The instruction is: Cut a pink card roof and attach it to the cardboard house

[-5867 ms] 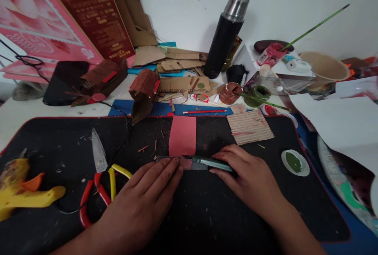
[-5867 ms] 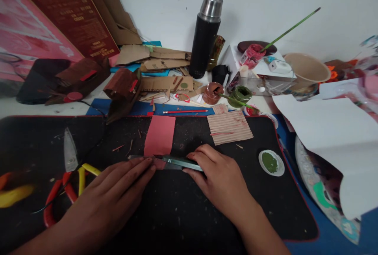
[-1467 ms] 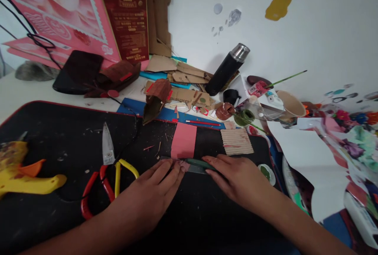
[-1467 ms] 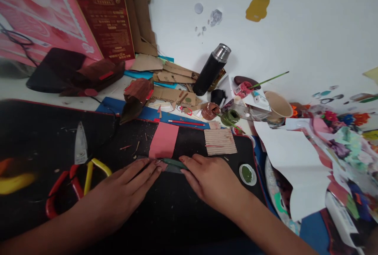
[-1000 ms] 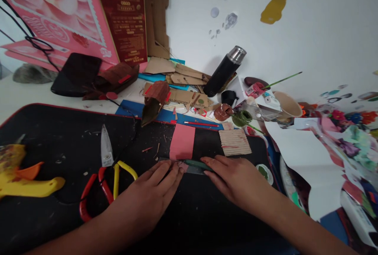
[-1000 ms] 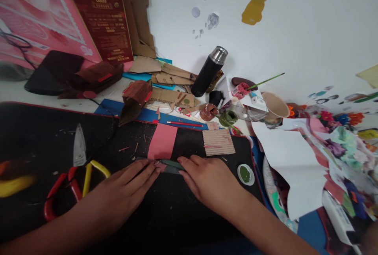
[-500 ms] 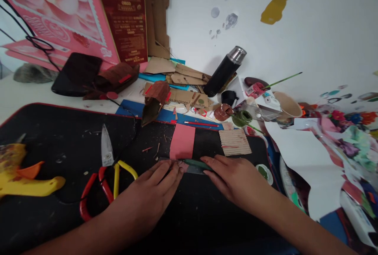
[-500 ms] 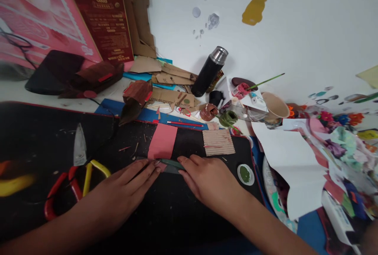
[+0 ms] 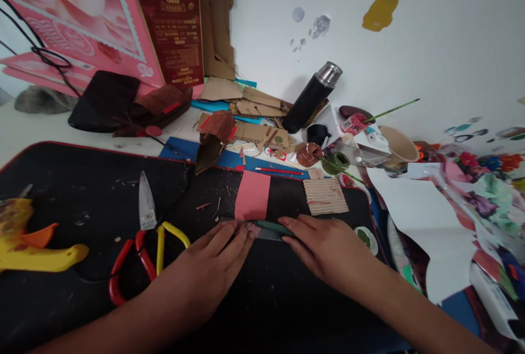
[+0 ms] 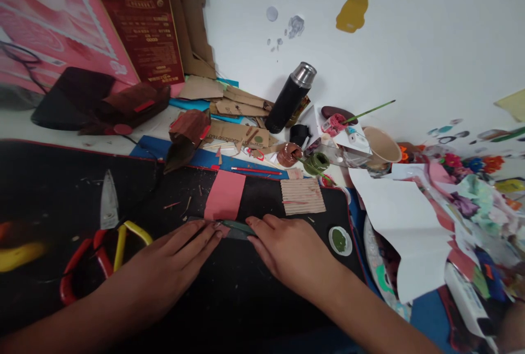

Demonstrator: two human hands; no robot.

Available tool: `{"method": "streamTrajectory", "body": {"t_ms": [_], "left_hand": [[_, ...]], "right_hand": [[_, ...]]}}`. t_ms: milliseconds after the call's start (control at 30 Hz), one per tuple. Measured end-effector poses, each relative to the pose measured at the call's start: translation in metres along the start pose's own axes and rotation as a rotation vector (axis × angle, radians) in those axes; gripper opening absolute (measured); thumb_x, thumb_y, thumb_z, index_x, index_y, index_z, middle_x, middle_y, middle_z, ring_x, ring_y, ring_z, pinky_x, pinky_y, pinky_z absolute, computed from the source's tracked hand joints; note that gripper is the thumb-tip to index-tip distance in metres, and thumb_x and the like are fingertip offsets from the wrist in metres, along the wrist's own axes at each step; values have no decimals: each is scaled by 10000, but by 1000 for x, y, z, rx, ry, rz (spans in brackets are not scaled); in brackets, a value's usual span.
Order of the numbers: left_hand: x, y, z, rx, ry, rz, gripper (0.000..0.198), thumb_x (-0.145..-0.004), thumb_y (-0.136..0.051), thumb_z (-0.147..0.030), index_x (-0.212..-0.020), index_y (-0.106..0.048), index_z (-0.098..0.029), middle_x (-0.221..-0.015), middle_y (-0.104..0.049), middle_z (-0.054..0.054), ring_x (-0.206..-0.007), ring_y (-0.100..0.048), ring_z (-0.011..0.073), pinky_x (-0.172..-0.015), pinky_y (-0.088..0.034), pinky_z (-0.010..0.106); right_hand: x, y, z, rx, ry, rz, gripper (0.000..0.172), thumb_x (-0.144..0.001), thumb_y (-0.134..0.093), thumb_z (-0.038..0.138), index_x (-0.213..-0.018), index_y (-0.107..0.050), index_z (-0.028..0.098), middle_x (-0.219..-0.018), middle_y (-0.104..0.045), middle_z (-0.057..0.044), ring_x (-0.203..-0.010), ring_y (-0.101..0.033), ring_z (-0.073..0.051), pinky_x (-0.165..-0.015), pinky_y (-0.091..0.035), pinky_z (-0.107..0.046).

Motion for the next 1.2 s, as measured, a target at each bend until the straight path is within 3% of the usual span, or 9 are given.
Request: {"method": "streamTrajectory", "body": {"t_ms": [400,600,1000,1200], "left_hand": [[2,-4,0,10,-5,34,562,-922,-514,-178,-1463,-630,-80,-1415,-701,151,-1270,-608,309,-1068,-519,416],[1,-3,-1,18,-2,1,544,-909,-510,-147,-1428,-652,-69,-1394,-713,150,-1245,-620,308,-1058,-526,410],[1,-5,0,55,2,62,562,-893,-523,-128,-1439,-641,-69,-1413,-700,170,-1265,-628,321,-1056,-537,433],[1,-4,1,62,12,44,548,-893,-517,-129,-1419,-665,-87,-1398,-712,145,-1265,-625,301,-1079,-525,409]], "right_hand": [[-3,3,5,47,11,17,320,-1058,-565,239,-1347,-687,174,-975,-791,-73,-733,-762,-227,-600,-514,-327],[-8,6,5,45,-7,90,299,-1053,-580,244,-1321,-699,187,-964,-782,-65,-716,-742,-206,-588,-480,-313],[-21,13,13,138,2,227,222,-1027,-580,177,-1207,-710,171,-907,-756,-58,-602,-662,-168,-521,-336,-307],[-22,13,17,216,10,306,345,-962,-658,122,-1304,-676,167,-982,-785,-75,-651,-715,-199,-508,-349,-317]]}}
Point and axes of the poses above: each hand's wrist, its own x-axis away from the middle knuckle, its own y-axis out of the back of the hand, z = x × y, the point moved 8 cm from there along -x, towards the middle knuckle
